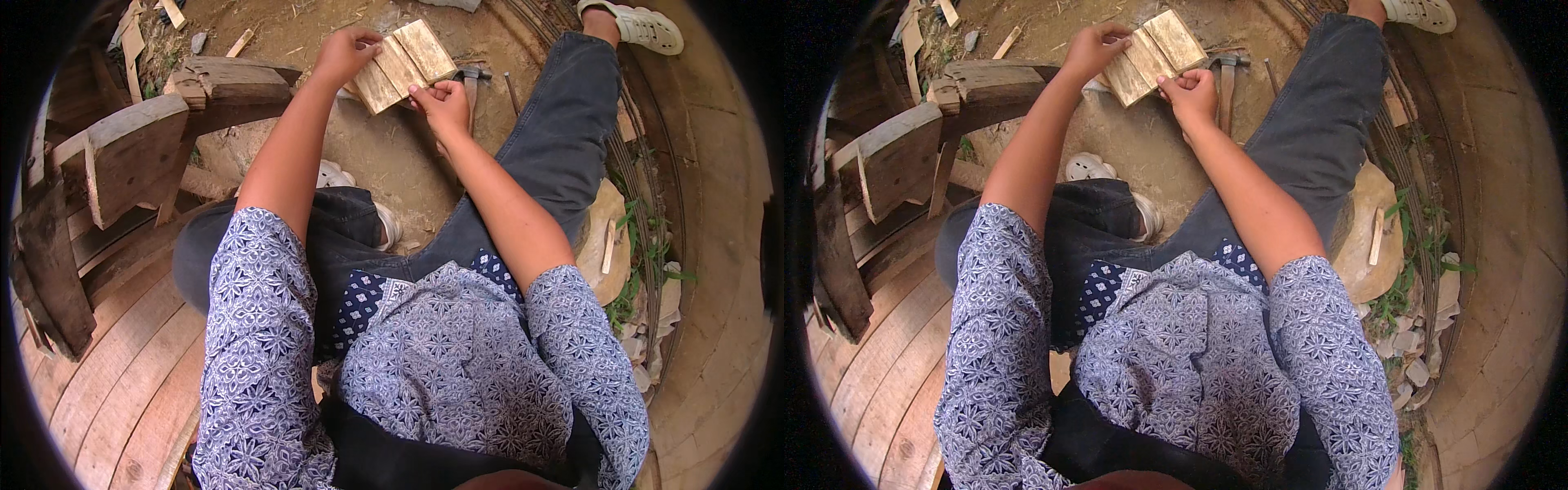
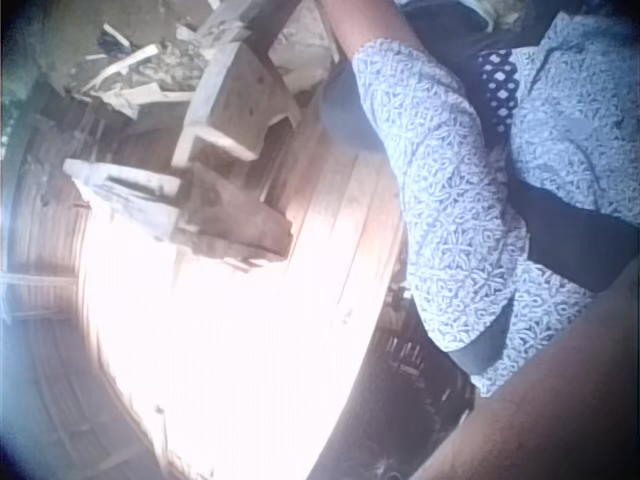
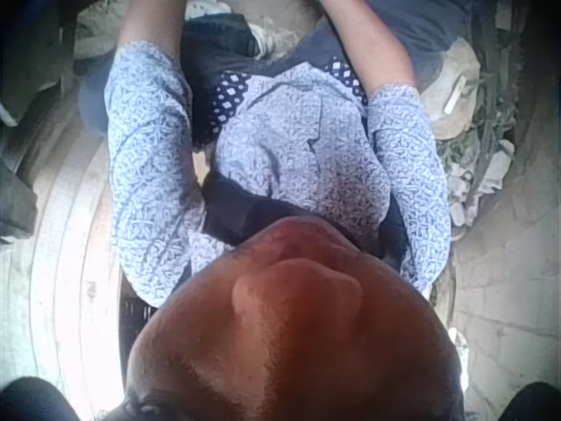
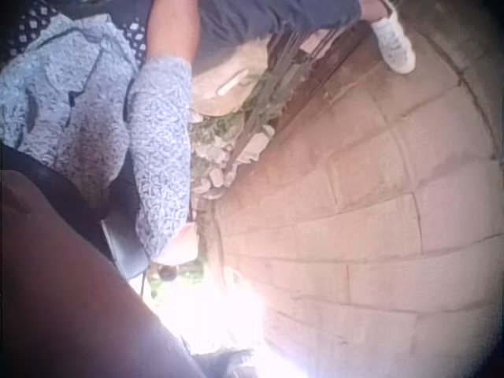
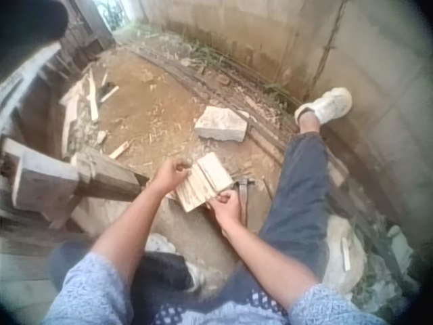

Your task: The person sits on the ground and assembles a small wooden frame by hand. They use a hammer and a chisel to fit and secure the wooden pieces together, then inspect the assembled frame.

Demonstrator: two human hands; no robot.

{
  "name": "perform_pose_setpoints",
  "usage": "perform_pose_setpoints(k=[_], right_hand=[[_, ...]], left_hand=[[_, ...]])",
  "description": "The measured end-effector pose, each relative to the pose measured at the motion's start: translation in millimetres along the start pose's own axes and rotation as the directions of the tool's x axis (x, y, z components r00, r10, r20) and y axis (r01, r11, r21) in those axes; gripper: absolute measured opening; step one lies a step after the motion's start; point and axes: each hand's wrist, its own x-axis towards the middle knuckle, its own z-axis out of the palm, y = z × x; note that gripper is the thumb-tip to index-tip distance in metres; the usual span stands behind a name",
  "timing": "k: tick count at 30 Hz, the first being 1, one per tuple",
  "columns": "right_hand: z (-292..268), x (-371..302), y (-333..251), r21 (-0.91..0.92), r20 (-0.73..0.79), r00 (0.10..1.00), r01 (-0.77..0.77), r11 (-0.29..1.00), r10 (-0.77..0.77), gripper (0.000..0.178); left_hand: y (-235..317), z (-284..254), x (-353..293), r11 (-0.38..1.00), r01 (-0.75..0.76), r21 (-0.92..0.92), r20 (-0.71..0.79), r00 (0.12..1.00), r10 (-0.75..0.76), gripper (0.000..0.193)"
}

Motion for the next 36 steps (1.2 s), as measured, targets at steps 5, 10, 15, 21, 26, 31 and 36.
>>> perform_pose_setpoints(k=[5, 10, 15, 21, 26, 31, 36], right_hand=[[-1, 1, 3, 0.051, -0.002, 1.000, 0.014, 0.999, -0.014, 0.045], [-8, 5, 2, 0.052, 0.057, 0.997, -0.057, 0.997, 0.054, 0.045], [-7, 1, -2, 0.096, 0.095, 0.988, -0.134, 0.986, 0.125, 0.049], [-15, 9, -16, -0.004, 0.112, 0.956, -0.272, 0.962, 0.270, 0.057], [-16, 6, -16, -0.036, 0.146, 0.959, -0.241, 0.970, 0.244, 0.041], [-30, 12, -10, -0.044, 0.149, 0.959, -0.237, 0.971, 0.241, 0.032], [-23, 9, -11, -0.047, 0.141, 0.963, -0.226, 0.973, 0.231, 0.032]], left_hand=[[-1, 5, -4, 0.997, 0.010, -0.074, -0.013, 1.000, -0.011, 0.028], [5, 7, -4, 1.000, 0.030, -0.003, -0.012, 0.999, -0.030, 0.028], [1, 7, -6, 0.999, 0.030, -0.020, -0.003, 1.000, -0.030, 0.028], [0, 12, -4, 0.999, -0.035, -0.007, -0.035, 0.999, 0.035, 0.025], [-28, 11, 6, 0.950, -0.001, -0.313, -0.107, 0.994, -0.034, 0.023], [-24, 5, 3, 0.995, 0.070, -0.075, 0.051, 0.997, -0.066, 0.030], [-20, 1, -3, 0.997, 0.077, 0.024, 0.041, 0.996, -0.078, 0.037]])
